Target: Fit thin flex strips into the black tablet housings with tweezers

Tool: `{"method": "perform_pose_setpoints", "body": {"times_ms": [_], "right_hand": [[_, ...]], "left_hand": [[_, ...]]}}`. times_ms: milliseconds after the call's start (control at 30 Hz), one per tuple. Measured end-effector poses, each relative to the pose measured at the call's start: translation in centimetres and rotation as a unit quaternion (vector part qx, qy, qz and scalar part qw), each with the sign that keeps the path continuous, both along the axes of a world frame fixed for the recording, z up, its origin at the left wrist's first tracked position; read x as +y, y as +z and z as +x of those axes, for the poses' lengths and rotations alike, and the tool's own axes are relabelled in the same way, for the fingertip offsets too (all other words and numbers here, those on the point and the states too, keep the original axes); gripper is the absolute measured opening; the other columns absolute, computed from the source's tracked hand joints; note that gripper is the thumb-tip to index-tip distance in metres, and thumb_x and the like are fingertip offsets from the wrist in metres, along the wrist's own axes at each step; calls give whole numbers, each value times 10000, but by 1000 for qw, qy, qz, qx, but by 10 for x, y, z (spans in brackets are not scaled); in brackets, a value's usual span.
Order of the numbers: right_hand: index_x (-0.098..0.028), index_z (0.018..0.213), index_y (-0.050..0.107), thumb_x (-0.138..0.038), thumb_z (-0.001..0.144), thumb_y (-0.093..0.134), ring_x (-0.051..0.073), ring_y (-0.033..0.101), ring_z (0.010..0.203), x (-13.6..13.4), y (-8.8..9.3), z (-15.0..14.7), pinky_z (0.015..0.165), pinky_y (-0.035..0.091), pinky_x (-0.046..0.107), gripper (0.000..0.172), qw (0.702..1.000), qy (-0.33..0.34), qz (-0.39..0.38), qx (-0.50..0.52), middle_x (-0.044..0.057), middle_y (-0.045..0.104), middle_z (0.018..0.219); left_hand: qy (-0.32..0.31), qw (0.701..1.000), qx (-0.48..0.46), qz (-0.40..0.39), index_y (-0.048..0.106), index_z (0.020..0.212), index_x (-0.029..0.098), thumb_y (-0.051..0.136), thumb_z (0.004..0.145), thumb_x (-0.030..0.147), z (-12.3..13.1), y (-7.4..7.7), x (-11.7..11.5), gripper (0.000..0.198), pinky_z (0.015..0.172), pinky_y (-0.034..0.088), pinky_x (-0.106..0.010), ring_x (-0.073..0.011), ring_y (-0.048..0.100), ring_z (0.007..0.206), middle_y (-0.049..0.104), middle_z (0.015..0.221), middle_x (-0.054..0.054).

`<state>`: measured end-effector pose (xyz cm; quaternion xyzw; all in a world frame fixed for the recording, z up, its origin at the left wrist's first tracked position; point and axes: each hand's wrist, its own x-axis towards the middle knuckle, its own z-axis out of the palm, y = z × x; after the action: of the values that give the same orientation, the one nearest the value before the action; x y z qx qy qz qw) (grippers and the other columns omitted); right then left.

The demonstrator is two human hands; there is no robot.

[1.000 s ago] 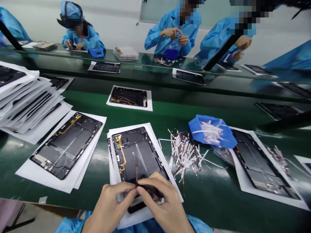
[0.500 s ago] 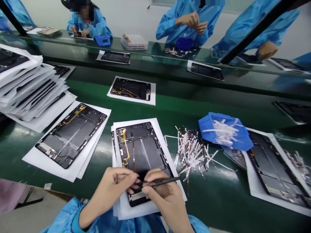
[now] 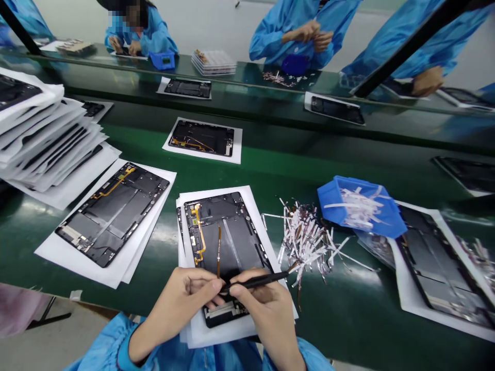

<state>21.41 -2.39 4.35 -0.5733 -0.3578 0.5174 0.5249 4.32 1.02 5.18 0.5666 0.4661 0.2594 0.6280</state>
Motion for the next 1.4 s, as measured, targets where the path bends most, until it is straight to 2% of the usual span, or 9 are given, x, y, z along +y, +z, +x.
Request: {"method": "perform_pose_setpoints", "body": {"times_ms": [133,200,333,500,600,733,867,1000,1400], "right_hand": [[-216,731,728,-244,690,830,159,717,640,-1,-3,-4,602,580,206,114,998,-54,-3,19,6,747,701],[-217,723,728,-245,678,840,152,716,629,-2,-5,-6,597,577,194,123,997,-74,1,23,4,748,687],[-220,739,728,-242,692,843,162,730,642,-4,-9,-9,623,591,205,127,997,-69,7,43,7,755,688],[-223,762,721,-230,731,822,177,744,644,-5,-11,-12,608,603,217,106,996,-65,10,53,14,765,714],[-227,749,716,-189,739,804,163,739,636,-1,-6,-15,597,599,203,97,996,-77,36,23,-7,746,705],[-217,704,697,-166,738,790,147,711,616,6,1,-21,577,583,197,111,992,-85,69,-68,-15,702,667],[-202,743,678,-225,751,793,155,703,588,12,-1,-30,547,591,214,118,992,-70,33,-95,-5,684,682],[-199,778,663,-259,756,792,158,705,598,19,-7,-34,570,608,226,144,993,-43,-4,-109,-1,680,690],[-192,717,614,-261,755,785,142,680,533,23,-10,-30,520,588,212,189,996,-34,-23,-77,-25,618,648]], "left_hand": [[44,962,77,260,731,959,175,669,917,285,-5,-10,-11,133,618,622,-212,-162,756,663,792,819,-38],[50,936,84,338,719,1004,182,705,887,232,-9,-17,-17,128,670,627,-223,-167,757,704,791,866,-42],[18,899,88,428,675,1149,179,603,934,102,-17,-26,-25,239,817,620,-241,-173,761,870,783,994,-60],[-34,838,173,516,595,1244,100,477,973,37,-19,-24,-25,301,894,599,-253,-183,733,1019,759,1092,-115],[-32,840,178,512,581,1243,115,480,979,54,-17,-21,-22,290,890,598,-252,-170,735,987,760,1064,-96],[13,873,188,449,602,1129,172,586,952,134,-23,-25,-19,182,972,566,-325,-196,673,1093,712,1129,-90],[68,895,250,363,573,907,221,542,943,109,-34,-31,-22,122,1071,466,-497,-275,425,1381,534,1364,-97],[42,902,292,314,571,894,233,518,937,140,-34,-29,-21,115,1080,380,-643,-335,239,1474,380,1506,-77],[30,897,342,277,545,838,227,535,856,127,-19,-19,-11,102,1067,356,-654,-364,201,1479,314,1551,-76]]}}
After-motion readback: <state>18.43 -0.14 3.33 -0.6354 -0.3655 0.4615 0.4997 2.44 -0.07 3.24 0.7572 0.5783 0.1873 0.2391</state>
